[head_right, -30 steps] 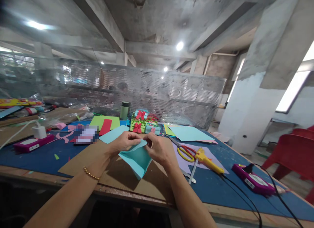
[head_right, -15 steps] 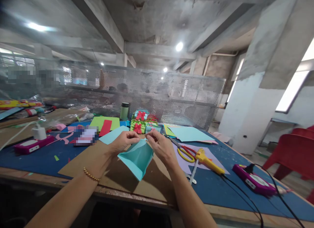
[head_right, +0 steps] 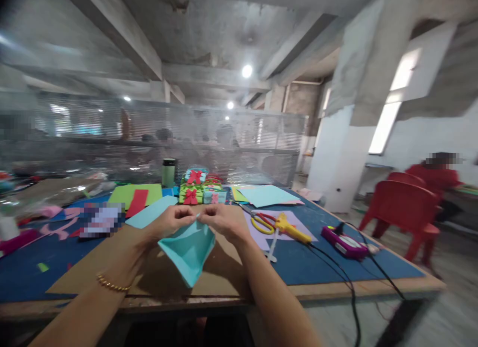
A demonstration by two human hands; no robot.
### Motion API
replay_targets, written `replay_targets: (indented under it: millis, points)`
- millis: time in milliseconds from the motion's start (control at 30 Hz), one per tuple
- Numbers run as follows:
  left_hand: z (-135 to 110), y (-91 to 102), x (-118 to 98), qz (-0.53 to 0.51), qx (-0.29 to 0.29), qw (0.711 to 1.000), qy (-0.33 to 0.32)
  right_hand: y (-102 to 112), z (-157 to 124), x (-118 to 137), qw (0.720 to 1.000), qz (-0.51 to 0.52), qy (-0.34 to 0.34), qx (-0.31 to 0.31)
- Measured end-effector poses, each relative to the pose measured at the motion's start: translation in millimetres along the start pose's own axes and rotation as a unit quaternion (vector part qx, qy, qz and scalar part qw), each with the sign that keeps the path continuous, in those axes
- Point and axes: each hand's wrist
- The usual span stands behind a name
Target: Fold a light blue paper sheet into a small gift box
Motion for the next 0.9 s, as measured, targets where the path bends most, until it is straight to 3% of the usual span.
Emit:
replay_targets:
  millis: [200,467,733,900]
  points:
    - [-1,3.4,12,-0.009,0.035,0.999,0.038,-1,-15,24,0.998,-0.024,-0.048,-0.029]
    - [-2,-7.7,-8,-0.107,0.023,0.987,0.12,0,-17,24,0.997,-0.056,-0.031,-0.046]
    - [-6,-13.9,-19,-0.203,-0.058,0.963,0.166,-2,-10,20,0.995,-0.082,0.044,-0.043]
    - [-31,-5.2,-23,-0.293,-0.111,0.934,0.171,3,-26,6,0.991,-0.097,0.072,-0.05]
Point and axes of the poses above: each hand's wrist, its own z-axis towards the middle knuckle, its own y-axis out of the back of the hand, x = y × z, and after that the axes turned 8 degrees about -y, right-handed
